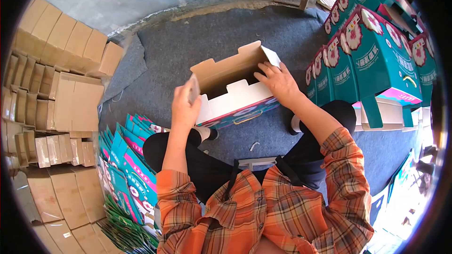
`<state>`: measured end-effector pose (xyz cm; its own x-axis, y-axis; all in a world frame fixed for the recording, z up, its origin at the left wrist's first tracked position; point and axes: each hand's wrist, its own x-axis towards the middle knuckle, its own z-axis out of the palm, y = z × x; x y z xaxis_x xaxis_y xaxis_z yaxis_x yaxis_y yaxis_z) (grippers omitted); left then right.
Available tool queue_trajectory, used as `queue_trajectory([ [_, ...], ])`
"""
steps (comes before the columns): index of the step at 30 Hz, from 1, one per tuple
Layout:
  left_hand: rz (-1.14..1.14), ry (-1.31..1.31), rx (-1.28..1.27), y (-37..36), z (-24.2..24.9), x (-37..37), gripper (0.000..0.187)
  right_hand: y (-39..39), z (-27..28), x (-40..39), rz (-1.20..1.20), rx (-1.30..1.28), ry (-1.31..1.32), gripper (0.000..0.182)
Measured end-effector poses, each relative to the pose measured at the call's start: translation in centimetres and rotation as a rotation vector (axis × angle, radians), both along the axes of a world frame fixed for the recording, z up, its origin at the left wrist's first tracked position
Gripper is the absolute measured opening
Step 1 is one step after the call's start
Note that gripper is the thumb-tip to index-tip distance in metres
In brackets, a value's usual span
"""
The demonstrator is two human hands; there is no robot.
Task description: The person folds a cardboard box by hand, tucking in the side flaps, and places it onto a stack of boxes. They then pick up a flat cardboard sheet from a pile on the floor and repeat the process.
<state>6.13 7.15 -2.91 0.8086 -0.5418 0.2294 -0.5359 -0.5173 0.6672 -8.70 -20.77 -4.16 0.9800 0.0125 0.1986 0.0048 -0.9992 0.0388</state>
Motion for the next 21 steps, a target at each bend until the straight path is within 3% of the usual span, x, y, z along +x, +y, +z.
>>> queue_trajectory([
  [3,-0.132,-0.061,0.193,-0.9,-0.9,-0.6,0.047,0.2,-0.1,-0.3,0.046,-0.047,0.025,0.038],
  [6,-0.059,0.021,0.264,-1.5,-1.5,-0.3,0.049,0.0,-0.4,-0.5,0.139,-0.048,0.051,0.033],
  [9,-0.049,-0.007,0.314,-1.6,-1.6,0.0,0.055,-0.6,-0.6,-0.7,0.215,0.062,0.048,0.031],
  [11,-0.033,-0.022,0.339,-1.6,-1.6,-0.1,0.057,-1.4,-0.5,-0.4,0.269,0.387,-0.035,0.027],
  [12,-0.017,0.0,0.336,-1.5,-1.7,-0.1,0.059,-1.7,-0.5,-0.3,0.268,0.389,-0.032,0.027],
  [14,-0.004,0.024,0.332,-1.5,-1.8,-0.2,0.061,-2.2,-0.2,-0.1,0.154,0.892,-0.151,0.025],
  [15,0.032,0.059,0.257,-1.5,-1.8,-0.3,0.061,-2.3,0.5,-0.1,0.069,0.988,-0.154,0.021],
  [18,0.091,0.121,0.089,-1.3,-2.1,-0.2,0.06,-2.9,-0.2,0.3,-0.142,1.007,-0.192,0.02],
  [21,0.128,0.154,-0.062,-1.3,-2.2,0.0,0.057,-3.1,-1.0,0.7,-0.195,0.936,-0.241,0.021],
])
